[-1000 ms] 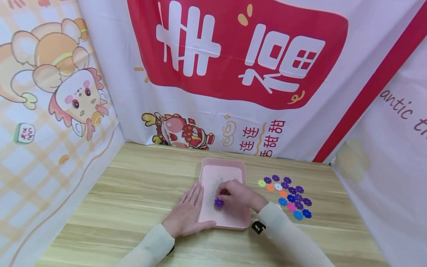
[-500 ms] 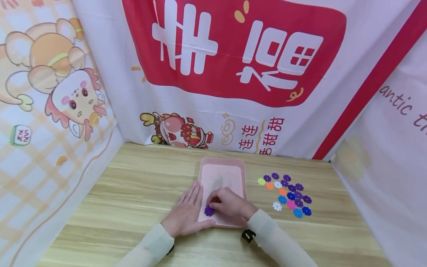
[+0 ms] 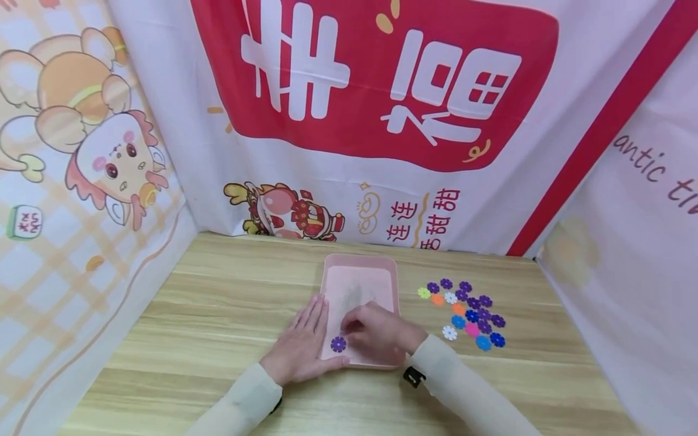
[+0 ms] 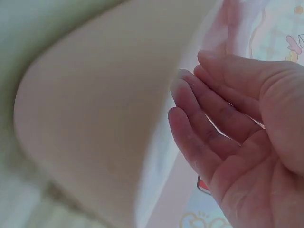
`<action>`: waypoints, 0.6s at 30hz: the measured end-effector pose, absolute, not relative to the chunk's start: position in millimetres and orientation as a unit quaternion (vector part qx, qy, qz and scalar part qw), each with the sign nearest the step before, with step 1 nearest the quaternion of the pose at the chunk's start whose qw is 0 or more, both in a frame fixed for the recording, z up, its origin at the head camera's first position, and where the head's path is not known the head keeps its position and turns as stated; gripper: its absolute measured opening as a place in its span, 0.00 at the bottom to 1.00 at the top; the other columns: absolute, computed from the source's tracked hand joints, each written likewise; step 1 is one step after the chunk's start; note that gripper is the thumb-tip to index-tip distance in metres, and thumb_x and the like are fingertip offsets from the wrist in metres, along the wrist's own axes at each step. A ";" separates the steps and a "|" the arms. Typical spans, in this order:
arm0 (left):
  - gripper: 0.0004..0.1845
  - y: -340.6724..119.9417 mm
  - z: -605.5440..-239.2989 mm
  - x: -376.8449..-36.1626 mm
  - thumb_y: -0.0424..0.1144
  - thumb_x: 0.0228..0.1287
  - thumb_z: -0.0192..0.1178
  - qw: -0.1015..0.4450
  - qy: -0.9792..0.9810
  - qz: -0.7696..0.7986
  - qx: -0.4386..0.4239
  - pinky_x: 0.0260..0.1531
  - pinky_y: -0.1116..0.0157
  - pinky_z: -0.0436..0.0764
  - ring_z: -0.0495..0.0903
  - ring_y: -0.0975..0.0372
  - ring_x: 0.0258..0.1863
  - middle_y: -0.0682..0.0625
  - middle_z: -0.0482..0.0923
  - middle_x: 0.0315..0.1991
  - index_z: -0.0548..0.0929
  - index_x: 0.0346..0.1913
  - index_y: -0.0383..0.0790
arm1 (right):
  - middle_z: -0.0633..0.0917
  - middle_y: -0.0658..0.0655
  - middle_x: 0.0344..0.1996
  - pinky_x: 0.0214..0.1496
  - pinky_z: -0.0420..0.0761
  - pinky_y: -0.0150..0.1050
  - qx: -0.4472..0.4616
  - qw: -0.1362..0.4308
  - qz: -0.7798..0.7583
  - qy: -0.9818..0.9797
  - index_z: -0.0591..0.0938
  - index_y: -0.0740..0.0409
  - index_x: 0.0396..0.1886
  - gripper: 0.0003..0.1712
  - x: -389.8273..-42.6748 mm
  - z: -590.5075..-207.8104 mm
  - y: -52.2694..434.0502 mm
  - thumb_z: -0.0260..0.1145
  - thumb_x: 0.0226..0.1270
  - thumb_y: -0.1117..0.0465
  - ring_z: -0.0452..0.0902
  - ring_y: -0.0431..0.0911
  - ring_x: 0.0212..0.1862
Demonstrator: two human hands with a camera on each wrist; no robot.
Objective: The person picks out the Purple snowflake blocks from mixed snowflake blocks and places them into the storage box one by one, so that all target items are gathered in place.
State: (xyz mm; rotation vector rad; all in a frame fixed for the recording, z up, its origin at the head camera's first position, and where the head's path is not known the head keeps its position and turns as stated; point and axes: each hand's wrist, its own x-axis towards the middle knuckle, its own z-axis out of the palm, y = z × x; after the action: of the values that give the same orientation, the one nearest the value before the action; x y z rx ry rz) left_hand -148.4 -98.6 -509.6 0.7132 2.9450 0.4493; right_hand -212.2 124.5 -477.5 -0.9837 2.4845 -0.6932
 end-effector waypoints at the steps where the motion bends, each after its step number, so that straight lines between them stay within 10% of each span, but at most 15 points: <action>1: 0.64 -98.3 -508.9 -148.6 0.78 0.67 0.53 0.043 0.961 0.145 0.230 0.85 0.44 0.53 0.44 0.43 0.87 0.33 0.43 0.86 0.49 0.84 0.28 | 0.92 0.49 0.50 0.60 0.86 0.31 -0.351 0.185 -0.246 0.884 0.89 0.55 0.56 0.14 -213.4 -474.8 128.1 0.71 0.74 0.63 0.87 0.37 0.52; 18: 0.64 -97.9 -504.0 -147.8 0.77 0.66 0.54 0.057 0.961 0.151 0.227 0.85 0.43 0.52 0.42 0.43 0.87 0.34 0.41 0.87 0.48 0.84 0.28 | 0.91 0.60 0.50 0.58 0.89 0.49 -0.316 0.069 -0.181 0.929 0.87 0.61 0.55 0.16 -263.3 -445.9 238.9 0.74 0.69 0.66 0.87 0.50 0.52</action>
State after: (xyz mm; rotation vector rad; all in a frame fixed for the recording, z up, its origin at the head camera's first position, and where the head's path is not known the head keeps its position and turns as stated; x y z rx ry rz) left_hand -147.8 -97.9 -504.0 0.6871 2.9123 0.4574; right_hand -263.3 238.9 -445.9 -0.9512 2.7961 -0.5454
